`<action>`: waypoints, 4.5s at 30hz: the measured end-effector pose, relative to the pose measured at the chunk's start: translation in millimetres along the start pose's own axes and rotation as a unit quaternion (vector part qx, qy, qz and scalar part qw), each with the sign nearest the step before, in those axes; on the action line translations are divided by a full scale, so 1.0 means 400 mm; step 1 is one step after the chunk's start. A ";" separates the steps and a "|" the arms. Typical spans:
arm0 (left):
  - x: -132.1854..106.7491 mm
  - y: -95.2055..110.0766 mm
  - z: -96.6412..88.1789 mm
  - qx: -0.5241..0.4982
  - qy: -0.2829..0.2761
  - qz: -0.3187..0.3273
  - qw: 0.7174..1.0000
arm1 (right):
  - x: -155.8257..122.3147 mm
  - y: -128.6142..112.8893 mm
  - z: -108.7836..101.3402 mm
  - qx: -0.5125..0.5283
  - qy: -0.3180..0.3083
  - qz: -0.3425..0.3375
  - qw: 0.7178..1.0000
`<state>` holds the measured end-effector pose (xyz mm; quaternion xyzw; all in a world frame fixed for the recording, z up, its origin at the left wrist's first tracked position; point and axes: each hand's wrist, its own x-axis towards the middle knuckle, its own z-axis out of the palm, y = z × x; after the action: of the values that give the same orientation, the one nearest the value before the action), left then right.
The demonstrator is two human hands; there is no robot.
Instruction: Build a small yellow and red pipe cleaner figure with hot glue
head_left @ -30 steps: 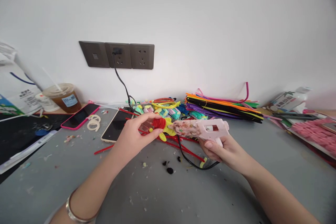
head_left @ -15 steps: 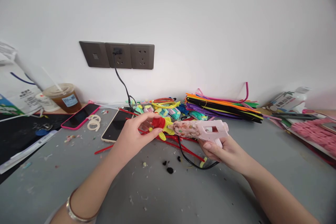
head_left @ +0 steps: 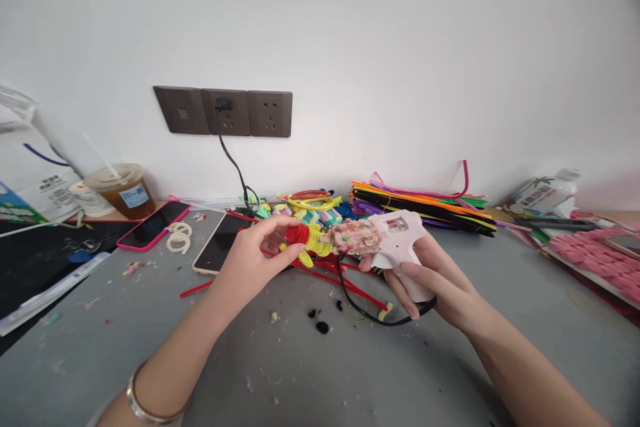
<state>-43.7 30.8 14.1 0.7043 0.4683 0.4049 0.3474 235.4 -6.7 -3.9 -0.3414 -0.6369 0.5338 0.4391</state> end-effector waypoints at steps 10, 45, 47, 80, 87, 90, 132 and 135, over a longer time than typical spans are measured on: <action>-0.003 -0.006 -0.001 -0.006 -0.005 0.001 1.000 | -0.009 -0.030 0.007 0.056 0.036 0.039 0.997; -0.008 0.016 -0.001 0.042 -0.019 0.016 0.999 | -0.012 -0.017 0.014 0.054 -0.059 0.050 0.996; -0.009 0.016 -0.001 0.045 -0.020 0.016 0.999 | -0.012 -0.015 0.012 0.053 -0.059 0.046 0.996; -0.007 0.001 -0.004 0.066 -0.028 0.035 0.997 | -0.014 -0.013 0.012 0.038 -0.051 0.017 0.998; -0.005 -0.004 -0.012 0.087 -0.040 0.047 0.994 | -0.015 -0.019 0.012 0.077 -0.065 -0.017 0.995; -0.005 -0.005 -0.014 0.088 -0.049 0.050 0.994 | -0.014 -0.022 0.008 0.091 -0.067 -0.021 0.993; -0.010 0.009 -0.015 0.084 -0.066 0.087 0.990 | -0.017 -0.016 -0.010 0.079 -0.063 0.026 0.995; -0.010 0.010 -0.015 0.084 -0.067 0.087 0.990 | -0.018 -0.018 -0.010 0.081 -0.063 0.028 0.994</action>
<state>-48.4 26.5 19.1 0.7946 0.4131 0.3444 0.2816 241.9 -13.1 2.0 -0.2881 -0.6079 0.6162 0.4095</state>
